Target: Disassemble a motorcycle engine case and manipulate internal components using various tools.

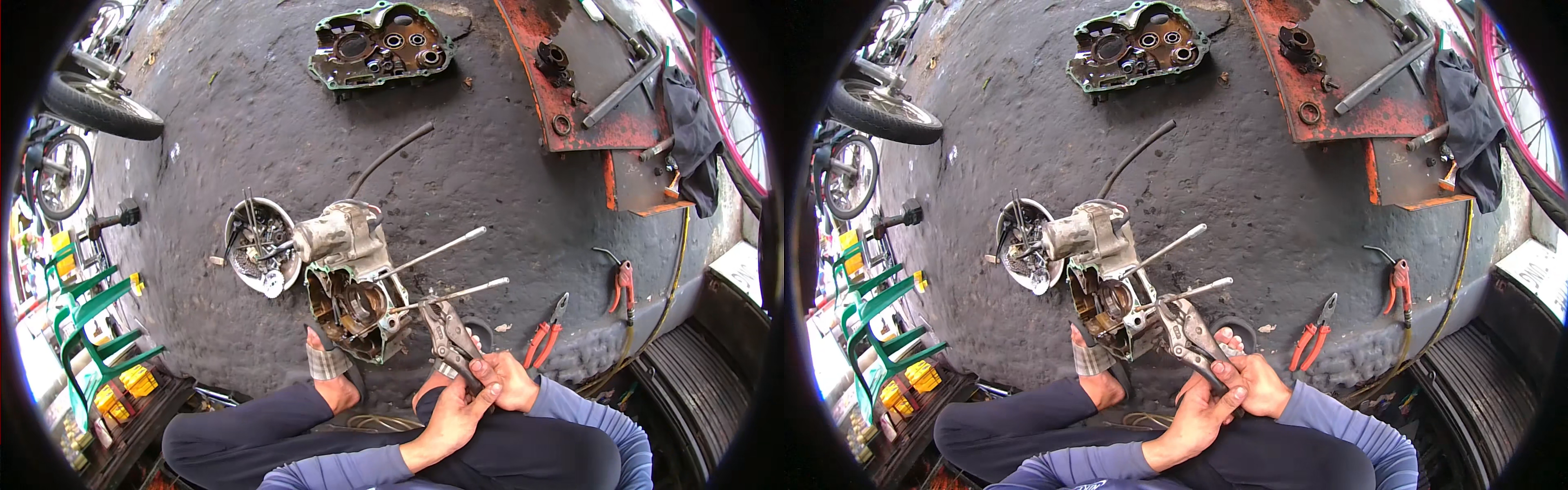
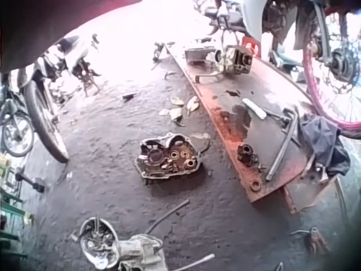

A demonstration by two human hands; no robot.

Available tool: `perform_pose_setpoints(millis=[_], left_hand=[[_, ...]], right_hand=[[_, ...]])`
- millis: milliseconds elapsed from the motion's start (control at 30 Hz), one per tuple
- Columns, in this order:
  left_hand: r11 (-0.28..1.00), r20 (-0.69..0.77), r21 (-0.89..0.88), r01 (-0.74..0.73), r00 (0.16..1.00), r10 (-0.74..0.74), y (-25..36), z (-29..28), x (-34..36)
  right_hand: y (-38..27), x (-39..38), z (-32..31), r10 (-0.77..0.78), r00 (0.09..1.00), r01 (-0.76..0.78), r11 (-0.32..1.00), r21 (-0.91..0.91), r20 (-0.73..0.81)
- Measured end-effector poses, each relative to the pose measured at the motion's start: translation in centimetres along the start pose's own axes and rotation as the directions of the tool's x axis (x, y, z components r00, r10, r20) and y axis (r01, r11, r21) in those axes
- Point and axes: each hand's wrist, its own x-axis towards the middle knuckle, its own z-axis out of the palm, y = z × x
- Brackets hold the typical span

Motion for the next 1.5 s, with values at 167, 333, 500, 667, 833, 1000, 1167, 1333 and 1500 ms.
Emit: perform_pose_setpoints(millis=[167, 333, 500, 667, 833, 1000, 1167, 1333, 1500], left_hand=[[0.994, -0.004, -0.079, 0.075, 0.997, -0.076, -0.4, -0.1, 0.0], [0.976, -0.004, -0.174, 0.127, 0.992, -0.130, -0.3, 0.1, -0.1], [0.973, 0.008, -0.183, 0.141, 0.990, -0.142, -0.7, -0.5, 0.2], [0.994, -0.009, 0.014, -0.105, 0.994, 0.105, -1.1, -0.2, 0.1], [0.915, 0.183, -0.349, 0.204, 0.972, -0.147, 0.1, -1.3, -0.8], [0.835, 0.250, -0.445, 0.324, 0.940, -0.232, 1.3, -1.4, -1.4], [0.869, 0.257, -0.402, 0.290, 0.946, -0.197, 0.9, -1.8, -1.2], [0.892, 0.235, -0.385, 0.236, 0.960, -0.152, 1.1, -1.6, -1.7], [0.833, 0.225, -0.393, 0.390, 0.919, -0.324, 3.0, -2.1, -2.8]], right_hand=[[-0.1, -0.5, 0.3, -0.060, 0.998, 0.059, 0.998, -0.027, -0.025], [0.9, -0.2, 0.0, -0.082, 0.997, 0.081, 0.997, 0.016, 0.018], [-0.7, -0.6, -0.1, 0.060, 0.997, -0.065, 0.991, 0.117, 0.045], [0.1, 0.3, -0.9, -0.156, 0.983, 0.133, 0.967, -0.217, -0.093], [-3.3, -0.7, -0.3, 0.097, 0.993, -0.099, 0.995, 0.028, 0.060], [-4.6, -1.0, 0.4, 0.077, 0.996, -0.079, 0.995, 0.068, 0.036], [-5.1, -1.2, 0.9, 0.146, 0.989, -0.147, 0.988, 0.036, 0.033], [-5.4, -1.2, 0.6, 0.173, 0.978, -0.189, 0.973, 0.135, 0.120], [-4.6, -0.2, -1.1, 0.124, 0.992, -0.118, 0.985, -0.128, 0.038]])
